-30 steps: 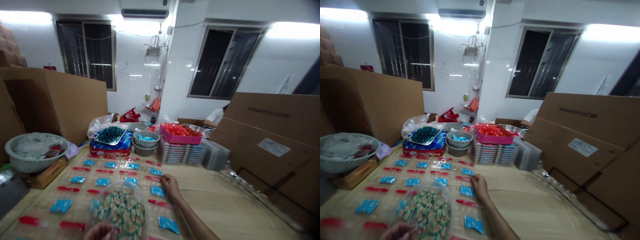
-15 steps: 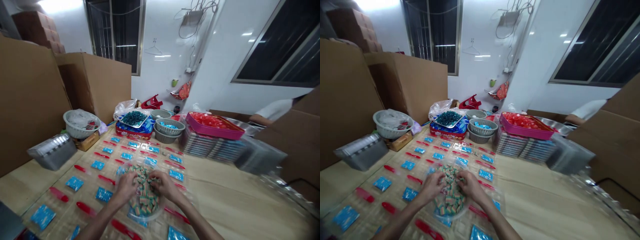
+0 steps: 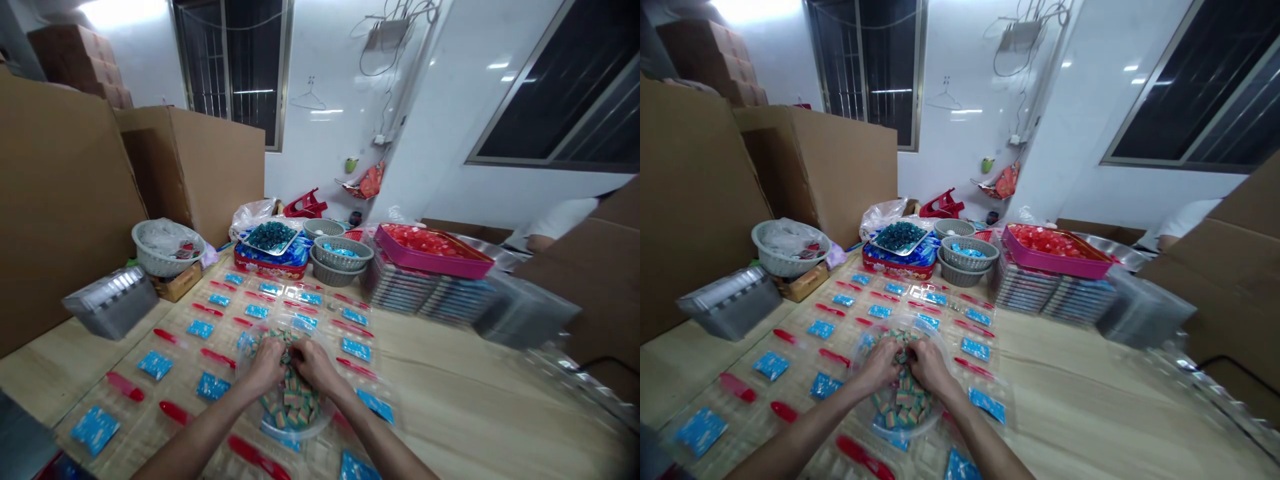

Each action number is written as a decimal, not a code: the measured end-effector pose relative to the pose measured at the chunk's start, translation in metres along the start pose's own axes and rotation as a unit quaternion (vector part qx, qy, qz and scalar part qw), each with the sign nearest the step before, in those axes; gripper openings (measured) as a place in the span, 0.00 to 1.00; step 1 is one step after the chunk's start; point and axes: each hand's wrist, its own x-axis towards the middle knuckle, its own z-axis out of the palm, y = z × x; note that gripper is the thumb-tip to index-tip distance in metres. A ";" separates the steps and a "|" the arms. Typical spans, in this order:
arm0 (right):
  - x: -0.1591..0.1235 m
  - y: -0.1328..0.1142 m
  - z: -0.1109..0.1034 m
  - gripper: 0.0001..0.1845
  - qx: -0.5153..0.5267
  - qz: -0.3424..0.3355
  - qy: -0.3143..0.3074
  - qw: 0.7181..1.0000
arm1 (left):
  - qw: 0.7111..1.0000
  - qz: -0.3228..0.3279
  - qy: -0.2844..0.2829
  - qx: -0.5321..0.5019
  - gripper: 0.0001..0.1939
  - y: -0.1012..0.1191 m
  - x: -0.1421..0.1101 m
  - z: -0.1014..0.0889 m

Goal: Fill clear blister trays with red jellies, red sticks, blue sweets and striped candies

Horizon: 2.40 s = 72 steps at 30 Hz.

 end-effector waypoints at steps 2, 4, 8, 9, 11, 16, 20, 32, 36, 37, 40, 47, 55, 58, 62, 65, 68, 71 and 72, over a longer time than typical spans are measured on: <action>0.001 0.000 0.002 0.11 0.012 -0.002 0.005 1.000 | 1.000 -0.005 -0.001 0.006 0.11 0.000 0.001 -0.002; 0.002 0.000 0.003 0.11 0.016 -0.001 0.012 1.000 | 1.000 -0.008 0.002 0.011 0.09 0.001 0.003 -0.003; 0.003 0.003 0.004 0.10 0.031 -0.005 0.032 0.999 | 0.999 -0.030 0.016 0.007 0.07 -0.001 0.007 -0.005; 0.002 0.003 0.004 0.11 0.040 -0.006 0.038 0.998 | 0.999 -0.037 0.020 -0.003 0.06 -0.002 0.007 -0.006; 0.001 0.002 0.003 0.12 0.059 -0.007 0.048 0.997 | 0.998 -0.044 0.026 -0.033 0.06 -0.003 0.007 -0.010; -0.002 -0.007 -0.002 0.13 0.116 -0.021 0.053 0.992 | 0.994 -0.030 0.025 -0.099 0.07 -0.006 0.000 -0.028; -0.004 -0.019 -0.001 0.11 0.164 -0.020 0.037 0.986 | 0.982 -0.027 -0.009 -0.187 0.10 -0.010 -0.008 -0.032; -0.017 -0.026 0.006 0.12 0.095 -0.012 0.002 0.995 | 0.997 -0.027 -0.010 -0.065 0.10 0.002 -0.028 -0.028; -0.018 -0.025 0.010 0.13 0.041 -0.026 -0.012 0.999 | 0.998 -0.021 -0.036 -0.044 0.10 0.003 -0.030 -0.028; -0.018 -0.025 0.011 0.13 0.035 -0.031 -0.015 0.999 | 0.998 -0.020 -0.037 -0.040 0.10 0.003 -0.030 -0.028; -0.019 -0.025 0.012 0.13 0.030 -0.040 -0.021 0.999 | 0.999 -0.024 -0.030 -0.023 0.11 0.003 -0.029 -0.028; -0.020 -0.027 0.009 0.13 0.029 -0.041 -0.032 0.998 | 0.997 -0.043 -0.017 0.062 0.10 0.004 -0.028 -0.028; -0.018 -0.037 0.005 0.17 0.061 -0.065 -0.031 0.996 | 0.997 0.004 -0.059 -0.048 0.16 -0.009 -0.021 -0.026; -0.017 -0.037 0.008 0.16 0.084 -0.071 -0.025 0.994 | 0.996 0.009 -0.055 -0.064 0.14 -0.009 -0.021 -0.027; -0.016 -0.032 0.015 0.14 0.080 -0.039 0.008 0.996 | 0.997 -0.001 -0.046 -0.067 0.12 -0.001 -0.024 -0.031; -0.017 -0.028 0.016 0.11 0.050 -0.013 0.024 0.998 | 0.998 -0.025 -0.033 -0.041 0.11 0.002 -0.026 -0.031; -0.018 -0.028 0.015 0.11 0.040 -0.003 0.017 0.999 | 0.999 -0.028 -0.026 -0.029 0.11 0.001 -0.027 -0.029; -0.019 -0.030 0.013 0.13 0.050 -0.006 0.008 0.999 | 0.997 0.007 -0.037 -0.064 0.14 0.000 -0.029 -0.027; -0.020 -0.031 0.013 0.14 0.051 -0.004 0.005 0.999 | 0.996 0.014 -0.043 -0.076 0.15 0.000 -0.029 -0.027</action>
